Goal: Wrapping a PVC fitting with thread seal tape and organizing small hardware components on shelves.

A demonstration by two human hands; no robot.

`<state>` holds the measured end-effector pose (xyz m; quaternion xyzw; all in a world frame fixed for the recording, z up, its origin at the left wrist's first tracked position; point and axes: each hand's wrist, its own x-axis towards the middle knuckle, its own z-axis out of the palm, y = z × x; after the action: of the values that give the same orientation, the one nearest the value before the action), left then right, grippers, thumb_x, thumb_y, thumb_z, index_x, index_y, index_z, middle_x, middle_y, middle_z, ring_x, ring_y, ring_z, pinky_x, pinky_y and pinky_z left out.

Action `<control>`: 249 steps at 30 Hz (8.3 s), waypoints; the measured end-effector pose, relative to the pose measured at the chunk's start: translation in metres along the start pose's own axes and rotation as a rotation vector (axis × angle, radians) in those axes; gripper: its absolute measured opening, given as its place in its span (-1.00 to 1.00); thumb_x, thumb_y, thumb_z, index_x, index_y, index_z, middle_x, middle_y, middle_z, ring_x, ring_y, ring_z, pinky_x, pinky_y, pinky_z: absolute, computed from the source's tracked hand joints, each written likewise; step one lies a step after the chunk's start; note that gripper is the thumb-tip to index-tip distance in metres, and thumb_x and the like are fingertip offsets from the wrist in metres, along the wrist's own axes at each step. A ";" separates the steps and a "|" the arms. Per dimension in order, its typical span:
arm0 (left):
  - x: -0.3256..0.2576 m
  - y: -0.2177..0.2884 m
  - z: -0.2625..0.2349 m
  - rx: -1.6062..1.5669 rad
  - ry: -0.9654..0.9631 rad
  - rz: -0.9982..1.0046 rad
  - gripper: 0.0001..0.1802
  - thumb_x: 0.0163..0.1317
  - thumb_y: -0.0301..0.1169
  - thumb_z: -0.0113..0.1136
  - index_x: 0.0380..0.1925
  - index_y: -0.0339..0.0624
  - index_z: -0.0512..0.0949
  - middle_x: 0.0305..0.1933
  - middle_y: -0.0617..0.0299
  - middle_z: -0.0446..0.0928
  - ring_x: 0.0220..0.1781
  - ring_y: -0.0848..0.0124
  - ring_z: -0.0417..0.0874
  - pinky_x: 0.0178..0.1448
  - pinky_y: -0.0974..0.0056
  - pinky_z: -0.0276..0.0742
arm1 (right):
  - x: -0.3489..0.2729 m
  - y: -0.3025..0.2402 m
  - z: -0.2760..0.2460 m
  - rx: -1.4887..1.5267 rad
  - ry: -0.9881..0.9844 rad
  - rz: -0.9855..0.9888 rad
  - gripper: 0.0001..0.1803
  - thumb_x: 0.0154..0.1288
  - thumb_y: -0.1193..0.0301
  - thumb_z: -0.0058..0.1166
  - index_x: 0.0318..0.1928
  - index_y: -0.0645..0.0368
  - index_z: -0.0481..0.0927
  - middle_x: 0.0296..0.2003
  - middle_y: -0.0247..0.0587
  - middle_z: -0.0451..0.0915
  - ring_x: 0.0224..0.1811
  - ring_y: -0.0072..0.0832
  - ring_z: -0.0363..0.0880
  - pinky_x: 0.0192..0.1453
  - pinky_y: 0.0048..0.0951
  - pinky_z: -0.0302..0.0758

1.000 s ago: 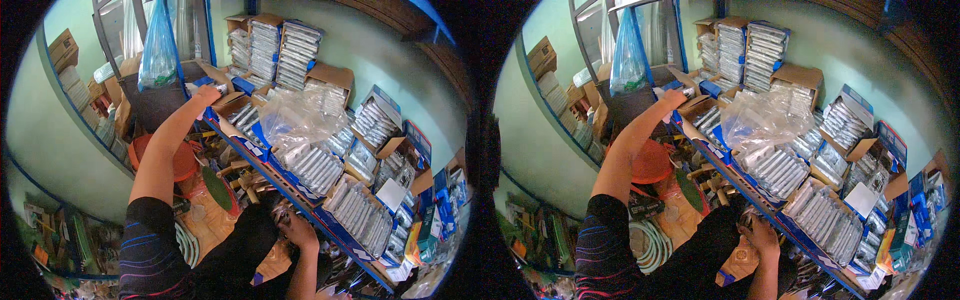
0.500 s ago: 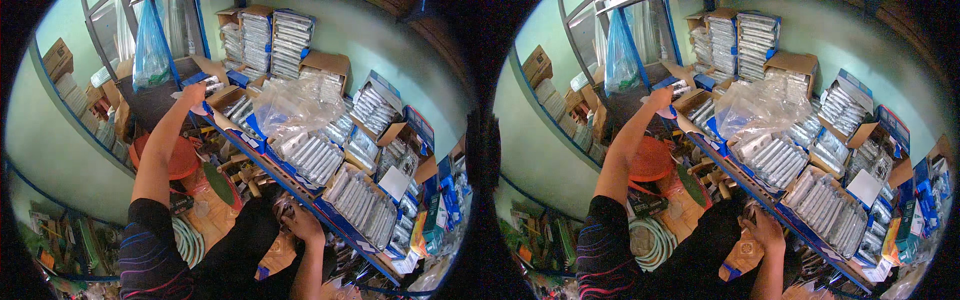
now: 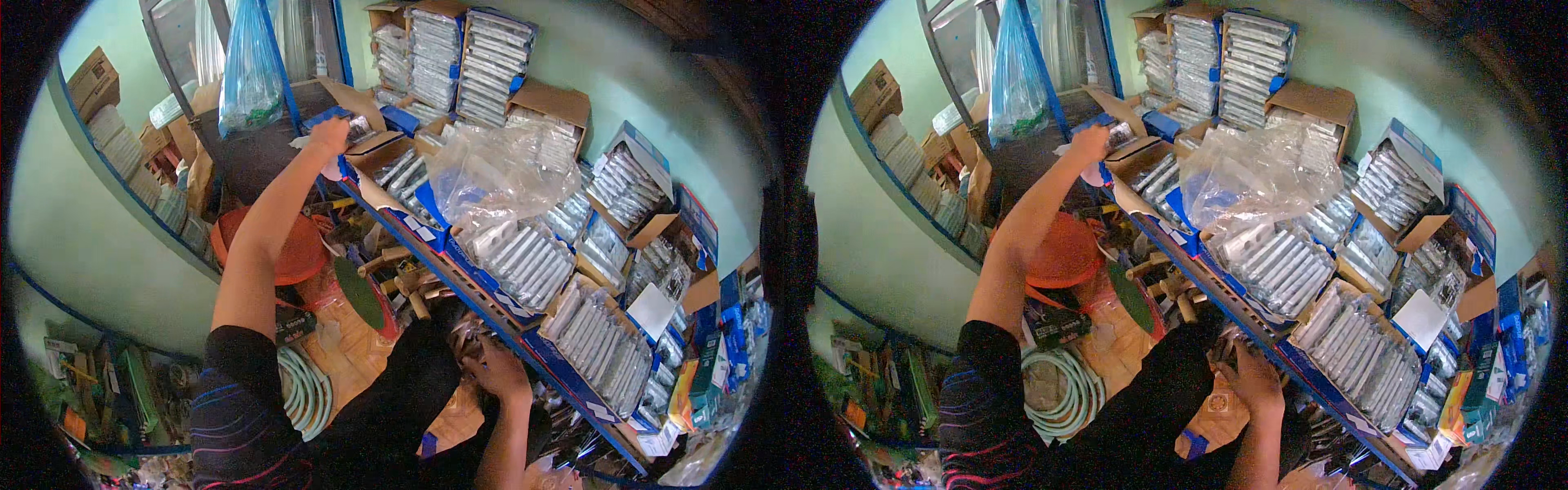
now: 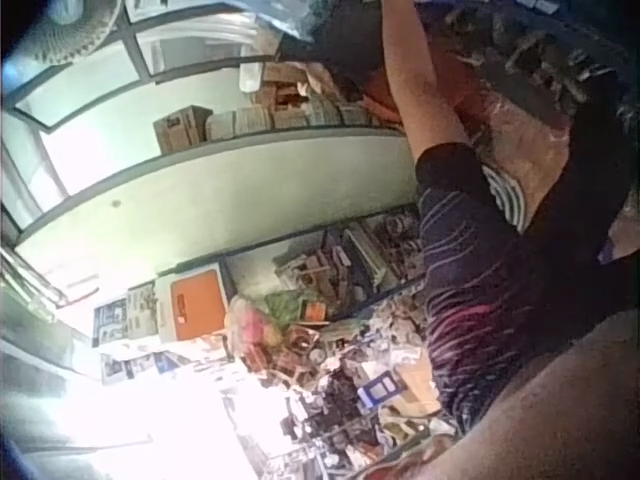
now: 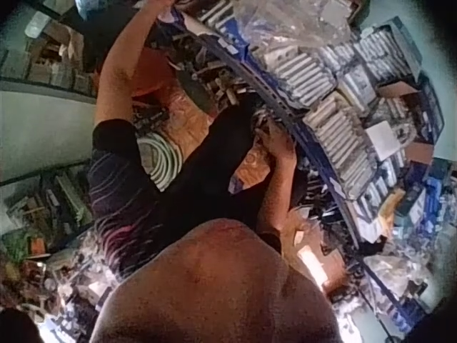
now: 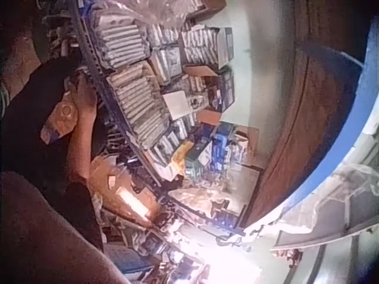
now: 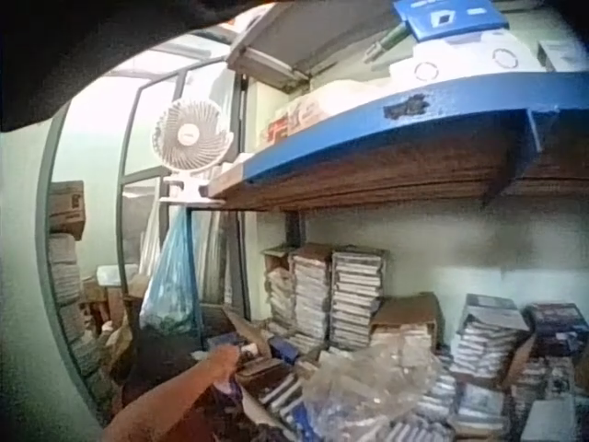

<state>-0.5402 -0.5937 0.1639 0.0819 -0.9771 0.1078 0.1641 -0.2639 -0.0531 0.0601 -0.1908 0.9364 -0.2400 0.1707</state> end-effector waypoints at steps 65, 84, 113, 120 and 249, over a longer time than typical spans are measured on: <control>0.042 -0.027 0.033 -0.082 -0.271 0.017 -0.54 0.05 -0.24 0.33 -0.04 -0.23 0.67 0.05 -0.12 0.69 0.06 0.00 0.75 0.14 0.02 0.66 | -0.001 0.008 0.009 -0.026 0.121 -0.032 -0.35 0.28 0.06 0.29 0.23 0.22 0.49 0.09 0.12 0.64 0.22 0.11 0.55 0.30 -0.02 0.45; 0.007 0.022 -0.010 -0.039 -0.167 -0.048 -0.62 0.08 -0.32 0.29 -0.06 -0.15 0.70 0.08 -0.04 0.69 0.15 0.01 0.72 0.19 -0.05 0.64 | 0.023 -0.010 0.011 0.012 -0.047 0.006 -0.38 0.29 0.11 0.28 0.22 0.23 0.48 0.05 0.23 0.62 0.15 0.17 0.57 0.23 0.02 0.49; 0.008 -0.007 0.004 -0.455 -0.310 0.373 -0.69 0.45 -0.14 0.19 -0.13 -0.14 0.70 -0.30 -0.08 0.68 -0.24 0.01 0.70 -0.10 -0.01 0.54 | 0.012 0.010 0.015 0.007 0.036 0.002 -0.32 0.29 0.12 0.27 0.33 0.16 0.44 0.06 0.20 0.64 0.13 0.12 0.60 0.20 -0.02 0.52; 0.014 -0.013 0.007 -0.202 -0.276 0.276 -0.60 0.29 -0.15 0.33 0.13 0.22 0.66 0.11 0.01 0.66 0.09 0.02 0.71 0.09 -0.05 0.59 | 0.011 0.004 0.017 -0.001 -0.002 -0.021 -0.32 0.31 0.06 0.25 0.32 0.17 0.45 0.15 0.25 0.57 0.21 0.14 0.55 0.29 0.01 0.49; -0.079 -0.034 -0.030 -0.071 -0.251 0.013 -0.30 0.17 -0.30 0.24 0.36 -0.13 0.38 0.05 -0.19 0.66 0.10 -0.12 0.71 0.15 -0.16 0.64 | -0.008 0.006 0.000 -0.033 0.214 -0.185 -0.13 0.27 0.08 0.31 0.47 0.18 0.27 0.43 0.29 0.29 0.50 0.15 0.22 0.56 -0.01 0.22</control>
<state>-0.4510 -0.6099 0.1715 0.0824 -0.9937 0.0632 0.0428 -0.2588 -0.0451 0.0584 -0.2523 0.9315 -0.2583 0.0440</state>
